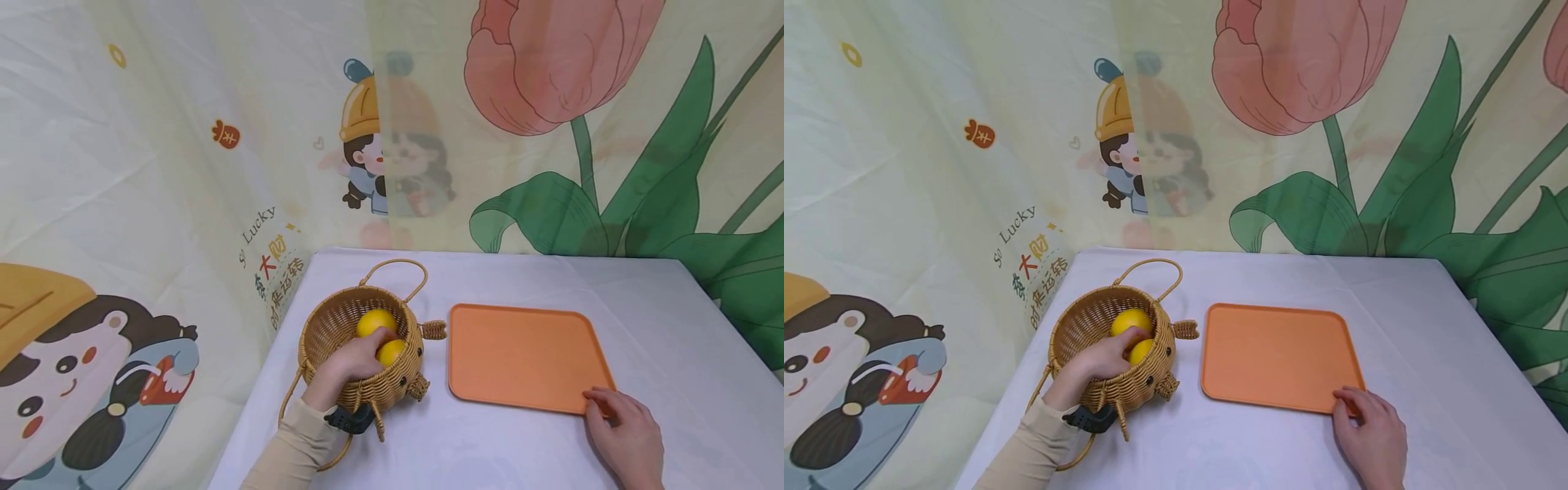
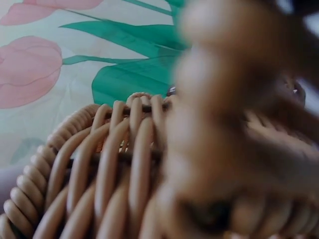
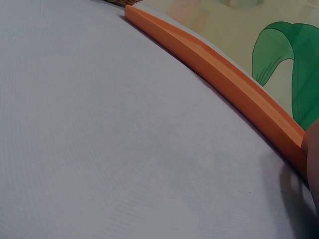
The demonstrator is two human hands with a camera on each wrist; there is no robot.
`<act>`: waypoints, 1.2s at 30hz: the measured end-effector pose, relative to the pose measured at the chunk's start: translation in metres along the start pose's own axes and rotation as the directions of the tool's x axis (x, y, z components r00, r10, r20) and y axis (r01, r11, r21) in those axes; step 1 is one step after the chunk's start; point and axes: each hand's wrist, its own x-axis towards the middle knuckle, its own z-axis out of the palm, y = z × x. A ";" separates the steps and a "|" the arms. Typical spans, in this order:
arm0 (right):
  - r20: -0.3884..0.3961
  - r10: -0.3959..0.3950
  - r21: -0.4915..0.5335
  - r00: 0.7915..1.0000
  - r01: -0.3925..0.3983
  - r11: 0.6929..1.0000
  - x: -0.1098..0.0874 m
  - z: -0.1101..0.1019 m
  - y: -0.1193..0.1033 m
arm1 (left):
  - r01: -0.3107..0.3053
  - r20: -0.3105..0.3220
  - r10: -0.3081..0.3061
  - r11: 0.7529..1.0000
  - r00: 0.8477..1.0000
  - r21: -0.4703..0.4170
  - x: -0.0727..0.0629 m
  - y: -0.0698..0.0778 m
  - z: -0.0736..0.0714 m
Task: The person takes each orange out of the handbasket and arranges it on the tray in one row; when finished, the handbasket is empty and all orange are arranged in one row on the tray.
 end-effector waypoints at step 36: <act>0.017 0.013 0.007 1.000 -0.014 1.000 0.001 -0.003 0.002 | -0.114 0.081 0.104 0.984 0.991 0.140 0.015 0.007 0.008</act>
